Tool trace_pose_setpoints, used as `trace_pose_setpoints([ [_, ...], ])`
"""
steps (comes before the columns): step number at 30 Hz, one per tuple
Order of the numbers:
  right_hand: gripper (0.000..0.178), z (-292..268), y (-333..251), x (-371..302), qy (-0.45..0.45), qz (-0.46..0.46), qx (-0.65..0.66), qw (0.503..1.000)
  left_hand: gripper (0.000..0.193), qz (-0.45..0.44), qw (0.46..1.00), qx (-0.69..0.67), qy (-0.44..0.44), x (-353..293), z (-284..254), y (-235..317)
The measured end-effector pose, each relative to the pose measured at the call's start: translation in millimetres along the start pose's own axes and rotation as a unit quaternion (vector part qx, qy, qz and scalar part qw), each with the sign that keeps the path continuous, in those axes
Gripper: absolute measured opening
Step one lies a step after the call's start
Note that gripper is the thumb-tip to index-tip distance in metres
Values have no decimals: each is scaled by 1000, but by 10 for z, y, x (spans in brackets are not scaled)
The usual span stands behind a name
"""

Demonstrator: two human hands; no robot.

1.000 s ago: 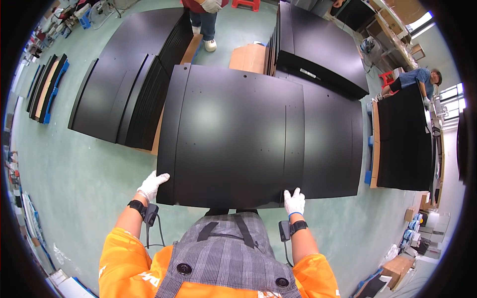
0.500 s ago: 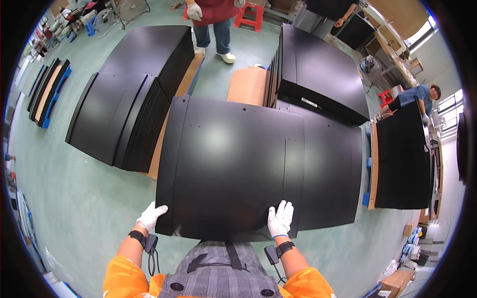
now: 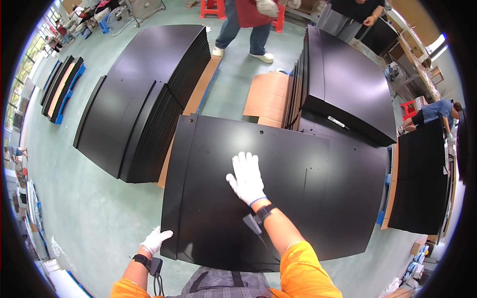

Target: Sorting and stacking black furniture panels and marking one with a pen in a factory environment.

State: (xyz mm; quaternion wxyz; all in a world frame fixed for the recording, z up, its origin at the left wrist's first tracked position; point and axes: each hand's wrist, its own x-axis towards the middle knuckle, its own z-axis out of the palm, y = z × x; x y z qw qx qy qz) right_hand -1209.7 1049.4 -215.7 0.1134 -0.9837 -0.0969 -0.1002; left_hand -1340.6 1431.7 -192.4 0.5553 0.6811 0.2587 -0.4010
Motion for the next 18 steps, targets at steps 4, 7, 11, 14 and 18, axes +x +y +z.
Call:
trace_pose_setpoints([
  [4,50,-7,157,565,-51,29,58,997,42,-11,999,-49,-18,48,-163,-269],
  [7,55,171,603,452,18,69,-11,997,44,3,999,-31,-35,71,-71,-131],
  [11,49,-49,1035,2,19,179,-65,982,53,3,999,38,-24,3,16,45],
  [14,55,-98,1262,-701,57,258,-105,959,63,-10,1000,-1,7,194,-243,-590],
  [18,64,-373,1392,-1747,-16,467,-63,882,76,-20,998,55,24,141,-109,-425],
])
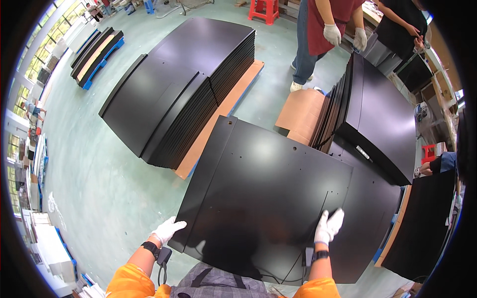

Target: Sorting and stacking black furniture panels and marking one with a pen in a factory environment.

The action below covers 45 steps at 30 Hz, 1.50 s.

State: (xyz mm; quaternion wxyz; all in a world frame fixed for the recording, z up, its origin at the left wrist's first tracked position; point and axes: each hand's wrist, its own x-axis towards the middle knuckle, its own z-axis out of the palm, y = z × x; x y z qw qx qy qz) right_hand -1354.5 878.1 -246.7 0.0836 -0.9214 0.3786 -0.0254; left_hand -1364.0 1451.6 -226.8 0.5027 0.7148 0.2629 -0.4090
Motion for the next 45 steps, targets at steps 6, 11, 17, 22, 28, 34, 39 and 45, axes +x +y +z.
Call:
trace_pose_setpoints([
  [6,55,-256,623,-626,-97,181,33,978,83,14,998,-35,-49,-332,146,444],
  [11,45,-184,905,-535,-98,195,274,937,85,-33,998,45,-2,-461,238,783],
  [17,45,-283,821,-345,-156,212,312,913,45,6,979,-204,23,183,111,-93],
  [22,57,-178,965,-183,-213,271,358,868,63,-21,998,10,54,-56,147,423],
  [28,55,-9,934,-295,-104,254,430,860,72,-7,984,8,179,-266,292,679],
  [34,44,-608,375,-318,-119,250,444,852,73,2,981,24,192,-322,17,689],
  [39,38,-1265,-418,-216,-161,169,465,854,74,30,978,-39,202,-397,-377,751],
  [45,35,-2269,-1638,-650,-272,72,525,803,75,58,979,-23,192,-217,-1289,741],
])
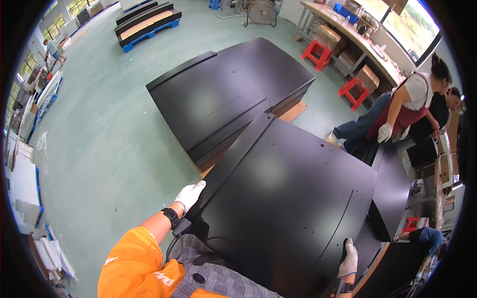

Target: Sorting and stacking black furniture panels and marking one with a pen in a factory environment.

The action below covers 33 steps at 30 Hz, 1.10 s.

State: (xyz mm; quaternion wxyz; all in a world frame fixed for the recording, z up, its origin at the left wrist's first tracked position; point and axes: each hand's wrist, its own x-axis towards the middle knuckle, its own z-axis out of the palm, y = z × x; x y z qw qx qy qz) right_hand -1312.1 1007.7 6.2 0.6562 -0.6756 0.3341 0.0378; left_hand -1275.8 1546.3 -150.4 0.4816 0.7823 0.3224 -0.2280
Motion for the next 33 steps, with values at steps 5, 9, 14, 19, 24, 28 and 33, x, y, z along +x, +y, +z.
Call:
trace_pose_setpoints([
  [5,26,788,-647,-399,-33,6,63,997,73,19,998,-21,-59,523,-665,89],
  [9,27,1690,-1297,-745,-34,-47,29,998,74,15,992,-68,-107,916,-1015,190],
  [14,23,2657,-1949,-782,0,-79,1,997,72,16,996,-25,-81,1494,-1119,215],
  [19,19,3283,-2314,-480,-38,-85,-52,994,74,23,989,-64,-128,2047,-1235,348],
  [24,19,3966,-2597,-311,-31,-84,-83,993,71,23,990,-30,-137,2440,-1264,495],
  [28,19,4570,-2793,-362,-15,-82,-89,993,74,44,986,-3,-164,2833,-1229,490],
  [33,14,5257,-2925,-441,37,-70,-77,994,74,22,970,50,-237,3281,-1331,559],
])
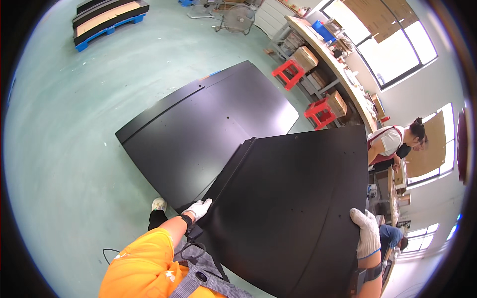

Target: Sorting and stacking black furniture panels and marking one with a pen in a factory environment.

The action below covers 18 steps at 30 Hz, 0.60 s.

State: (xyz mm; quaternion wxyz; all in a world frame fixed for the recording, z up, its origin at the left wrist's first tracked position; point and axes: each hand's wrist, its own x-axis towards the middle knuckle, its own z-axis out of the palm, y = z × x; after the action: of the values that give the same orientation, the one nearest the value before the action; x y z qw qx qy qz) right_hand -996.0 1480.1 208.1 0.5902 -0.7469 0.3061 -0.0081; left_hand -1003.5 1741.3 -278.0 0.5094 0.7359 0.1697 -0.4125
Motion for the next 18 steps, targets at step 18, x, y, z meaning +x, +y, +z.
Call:
trace_pose_setpoints([
  [18,14,1254,-489,-416,84,43,-56,994,74,-12,986,95,-134,422,-394,-100],
])
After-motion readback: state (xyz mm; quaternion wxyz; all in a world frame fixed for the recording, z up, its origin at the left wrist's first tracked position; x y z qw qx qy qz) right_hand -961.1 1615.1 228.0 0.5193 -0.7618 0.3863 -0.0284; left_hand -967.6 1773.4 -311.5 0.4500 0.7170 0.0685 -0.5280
